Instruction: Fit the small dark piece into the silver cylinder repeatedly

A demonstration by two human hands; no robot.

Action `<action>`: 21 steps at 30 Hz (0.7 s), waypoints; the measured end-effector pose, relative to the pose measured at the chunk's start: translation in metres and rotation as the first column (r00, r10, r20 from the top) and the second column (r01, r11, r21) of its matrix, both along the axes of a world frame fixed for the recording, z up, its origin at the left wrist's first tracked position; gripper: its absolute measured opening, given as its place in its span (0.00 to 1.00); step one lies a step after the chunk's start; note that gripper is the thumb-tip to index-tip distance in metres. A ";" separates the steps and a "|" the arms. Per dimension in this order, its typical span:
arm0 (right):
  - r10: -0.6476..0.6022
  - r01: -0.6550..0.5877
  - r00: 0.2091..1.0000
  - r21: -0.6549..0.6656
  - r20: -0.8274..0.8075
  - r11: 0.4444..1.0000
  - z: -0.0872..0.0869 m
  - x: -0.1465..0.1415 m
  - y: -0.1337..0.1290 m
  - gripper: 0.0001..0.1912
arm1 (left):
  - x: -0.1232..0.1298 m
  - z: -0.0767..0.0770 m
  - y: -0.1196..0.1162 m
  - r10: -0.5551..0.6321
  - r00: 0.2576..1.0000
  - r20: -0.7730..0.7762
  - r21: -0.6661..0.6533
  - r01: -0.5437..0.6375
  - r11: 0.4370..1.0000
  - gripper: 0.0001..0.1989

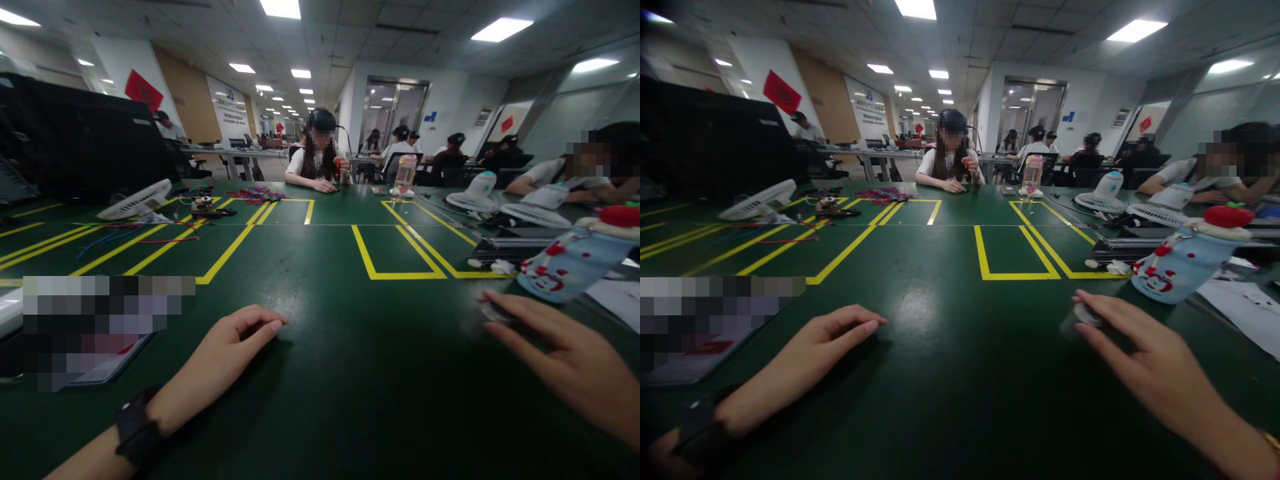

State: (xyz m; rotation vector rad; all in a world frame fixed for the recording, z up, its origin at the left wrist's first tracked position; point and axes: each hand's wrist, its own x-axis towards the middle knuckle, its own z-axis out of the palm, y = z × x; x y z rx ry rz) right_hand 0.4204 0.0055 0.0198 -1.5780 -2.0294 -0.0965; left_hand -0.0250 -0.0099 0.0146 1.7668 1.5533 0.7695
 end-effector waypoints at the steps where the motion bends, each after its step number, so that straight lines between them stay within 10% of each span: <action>1: 0.179 -0.178 0.984 -0.021 0.012 0.984 0.005 -0.029 -0.001 0.22 | 0.001 0.000 0.000 -0.010 1.000 -0.010 0.005 0.010 1.000 0.13; 4: 0.505 -0.513 0.858 -0.120 -0.091 0.850 0.013 -0.110 -0.003 0.25 | 0.002 -0.002 -0.001 -0.031 0.997 -0.066 0.029 0.033 0.999 0.13; 8: 0.598 -0.644 0.761 -0.188 -0.251 0.741 0.004 -0.166 0.000 0.24 | 0.002 -0.003 -0.002 -0.029 0.983 -0.182 0.087 0.045 0.995 0.14; 13: 0.494 -0.618 0.751 -0.203 -0.438 0.760 -0.019 -0.167 0.003 0.40 | 0.033 0.009 -0.003 -0.027 0.988 -0.152 0.184 0.055 0.981 0.15; 21: 0.425 -0.616 0.723 -0.229 -0.546 0.754 -0.019 -0.168 0.007 0.27 | 0.089 0.034 0.005 -0.141 0.990 -0.007 0.307 0.136 0.942 0.10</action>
